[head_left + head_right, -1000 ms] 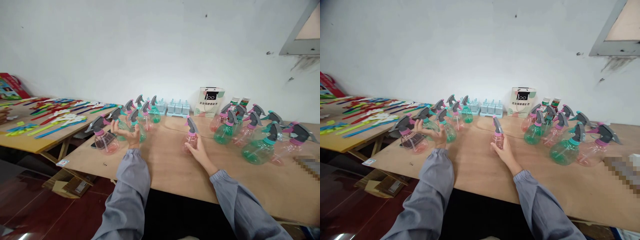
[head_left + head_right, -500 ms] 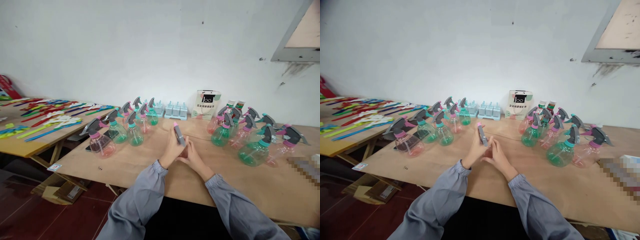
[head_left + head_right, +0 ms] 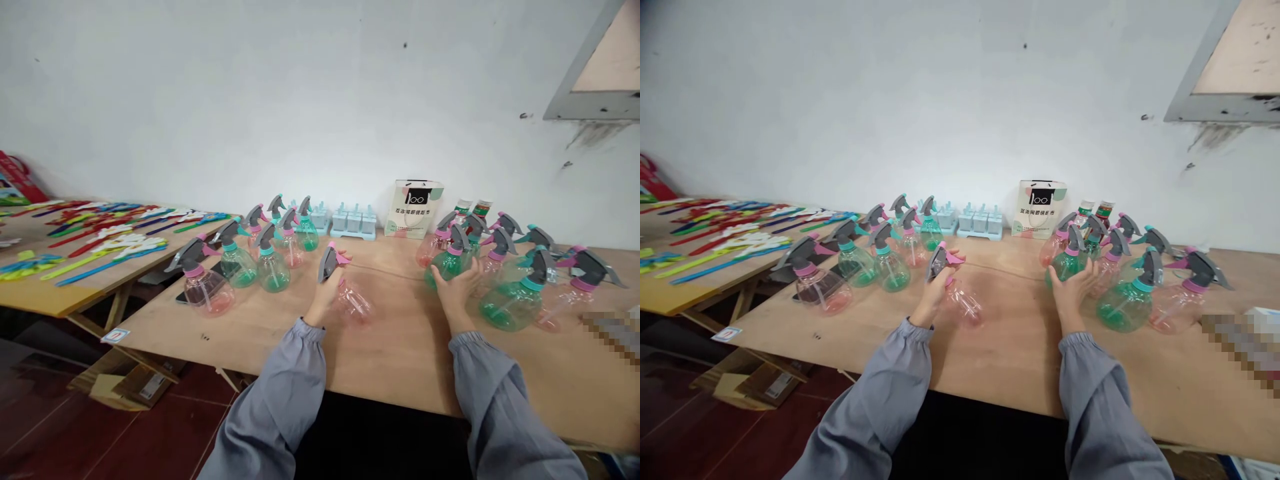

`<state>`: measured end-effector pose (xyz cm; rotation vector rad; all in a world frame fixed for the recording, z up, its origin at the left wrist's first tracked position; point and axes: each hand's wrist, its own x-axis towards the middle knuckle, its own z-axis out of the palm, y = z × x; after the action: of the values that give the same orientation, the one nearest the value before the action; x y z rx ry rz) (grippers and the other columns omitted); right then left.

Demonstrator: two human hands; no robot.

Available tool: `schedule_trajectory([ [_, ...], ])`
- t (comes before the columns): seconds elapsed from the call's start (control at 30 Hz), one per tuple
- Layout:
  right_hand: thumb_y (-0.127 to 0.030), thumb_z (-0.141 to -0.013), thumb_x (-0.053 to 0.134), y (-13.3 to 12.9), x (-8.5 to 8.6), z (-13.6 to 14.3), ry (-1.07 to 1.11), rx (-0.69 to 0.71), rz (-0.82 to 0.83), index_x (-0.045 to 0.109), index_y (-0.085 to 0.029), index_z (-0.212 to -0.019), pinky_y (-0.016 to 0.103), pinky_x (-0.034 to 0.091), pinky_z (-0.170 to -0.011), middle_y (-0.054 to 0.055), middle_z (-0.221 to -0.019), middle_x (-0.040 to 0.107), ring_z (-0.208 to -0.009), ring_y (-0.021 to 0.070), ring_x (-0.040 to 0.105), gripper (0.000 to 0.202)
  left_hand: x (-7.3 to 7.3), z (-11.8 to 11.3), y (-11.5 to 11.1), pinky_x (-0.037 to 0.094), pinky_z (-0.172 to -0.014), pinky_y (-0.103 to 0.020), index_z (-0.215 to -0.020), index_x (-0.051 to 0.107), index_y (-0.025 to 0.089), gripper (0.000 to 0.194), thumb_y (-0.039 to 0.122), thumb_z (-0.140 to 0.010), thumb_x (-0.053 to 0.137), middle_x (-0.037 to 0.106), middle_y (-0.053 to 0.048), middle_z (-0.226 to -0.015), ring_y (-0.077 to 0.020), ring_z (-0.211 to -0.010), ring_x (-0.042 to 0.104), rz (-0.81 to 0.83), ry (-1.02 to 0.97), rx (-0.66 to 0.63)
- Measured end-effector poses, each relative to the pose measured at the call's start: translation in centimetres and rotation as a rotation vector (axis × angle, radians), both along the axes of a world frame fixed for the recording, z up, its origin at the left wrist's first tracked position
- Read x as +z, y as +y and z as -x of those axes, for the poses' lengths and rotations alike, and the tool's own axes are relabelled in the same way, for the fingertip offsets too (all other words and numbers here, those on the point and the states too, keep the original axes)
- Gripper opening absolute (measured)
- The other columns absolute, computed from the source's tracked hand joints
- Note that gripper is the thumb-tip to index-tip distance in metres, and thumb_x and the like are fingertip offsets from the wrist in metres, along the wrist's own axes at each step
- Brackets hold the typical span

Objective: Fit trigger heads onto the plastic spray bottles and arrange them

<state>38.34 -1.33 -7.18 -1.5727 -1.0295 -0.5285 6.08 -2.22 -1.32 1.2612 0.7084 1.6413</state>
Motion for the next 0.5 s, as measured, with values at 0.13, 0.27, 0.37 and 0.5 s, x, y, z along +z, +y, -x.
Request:
schedule_trajectory([
  [0.13, -0.047, -0.077, 0.069, 0.9, -1.1, 0.5, 0.028, 0.038, 0.148, 0.028, -0.002, -0.144, 0.071, 0.024, -0.113, 0.034, -0.148, 0.032, -0.144, 0.0455, 0.026, 0.09, 0.3, 0.1, 0.1, 0.049, -0.099, -0.038, -0.098, 0.066, 0.021, 0.035, 0.03, -0.065, 0.066, 0.074, -0.007, -0.106, -0.0259, -0.114, 0.067, 0.066, -0.101, -0.127],
  [0.27, -0.046, -0.079, 0.066, 1.0, -1.2, 2.1, -0.01, 0.245, 0.143, 0.029, -0.002, -0.145, 0.061, 0.034, -0.113, 0.031, -0.143, 0.04, -0.139, 0.0401, 0.036, 0.088, 0.8, 0.8, 0.0, 0.049, -0.098, -0.037, -0.102, 0.066, 0.021, 0.041, 0.03, -0.062, 0.063, 0.075, -0.009, -0.107, -0.0282, -0.122, 0.064, 0.072, -0.126, -0.197],
  [0.37, -0.051, -0.077, 0.068, 0.5, -1.3, 5.1, -0.066, 0.446, 0.103, 0.03, -0.006, -0.144, 0.058, 0.033, -0.115, 0.027, -0.141, 0.041, -0.136, 0.0375, 0.039, 0.09, 1.2, 1.5, -0.1, 0.052, -0.09, -0.035, -0.102, 0.066, 0.02, 0.043, 0.03, -0.06, 0.062, 0.075, -0.01, -0.112, -0.0304, -0.127, 0.06, 0.112, -0.119, -0.208],
  [0.5, -0.053, -0.073, 0.075, -0.8, -1.5, 10.0, -0.102, 0.6, 0.144, 0.031, -0.012, -0.145, 0.057, 0.036, -0.114, 0.022, -0.137, 0.042, -0.132, 0.036, 0.043, 0.093, 1.6, 2.3, -0.3, 0.053, -0.073, -0.028, -0.097, 0.067, 0.02, 0.043, 0.026, -0.055, 0.061, 0.075, -0.009, -0.112, -0.0311, -0.124, 0.063, 0.189, -0.103, -0.263],
])
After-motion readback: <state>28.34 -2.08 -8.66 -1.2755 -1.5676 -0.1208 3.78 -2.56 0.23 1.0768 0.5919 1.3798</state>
